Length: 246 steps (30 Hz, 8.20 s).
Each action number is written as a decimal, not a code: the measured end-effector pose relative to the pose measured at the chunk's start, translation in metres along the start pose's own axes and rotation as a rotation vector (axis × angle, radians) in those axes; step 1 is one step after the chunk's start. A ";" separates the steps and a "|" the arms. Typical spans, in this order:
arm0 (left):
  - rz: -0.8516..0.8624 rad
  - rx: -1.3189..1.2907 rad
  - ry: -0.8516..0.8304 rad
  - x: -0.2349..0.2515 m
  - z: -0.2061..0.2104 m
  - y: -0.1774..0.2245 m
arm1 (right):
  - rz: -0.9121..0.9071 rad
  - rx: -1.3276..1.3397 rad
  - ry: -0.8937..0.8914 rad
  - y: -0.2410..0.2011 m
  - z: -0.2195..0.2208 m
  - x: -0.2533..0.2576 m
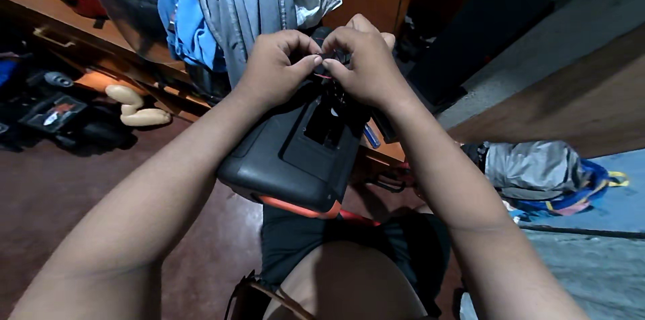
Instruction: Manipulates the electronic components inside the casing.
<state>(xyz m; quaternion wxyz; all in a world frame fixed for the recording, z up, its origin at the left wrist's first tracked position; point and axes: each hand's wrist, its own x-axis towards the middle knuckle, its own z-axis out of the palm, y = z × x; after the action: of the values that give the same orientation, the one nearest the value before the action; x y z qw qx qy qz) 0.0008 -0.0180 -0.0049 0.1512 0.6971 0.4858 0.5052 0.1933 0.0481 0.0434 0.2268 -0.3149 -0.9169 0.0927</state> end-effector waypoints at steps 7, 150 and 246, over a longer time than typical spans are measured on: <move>0.035 -0.010 0.013 -0.001 -0.001 -0.002 | -0.023 0.037 0.056 0.002 0.005 0.001; 0.025 0.263 -0.222 0.002 -0.005 -0.002 | 0.422 0.462 0.602 0.091 0.020 -0.108; 0.431 0.960 0.064 -0.004 0.030 0.040 | 0.121 0.553 0.693 0.059 0.100 -0.044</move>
<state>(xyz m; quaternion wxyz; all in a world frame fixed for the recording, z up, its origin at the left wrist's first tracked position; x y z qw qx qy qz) 0.0473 -0.0323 0.0071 -0.3076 0.7561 0.5125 0.2664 0.2079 0.0643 -0.0782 0.5907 -0.3080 -0.7073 0.2366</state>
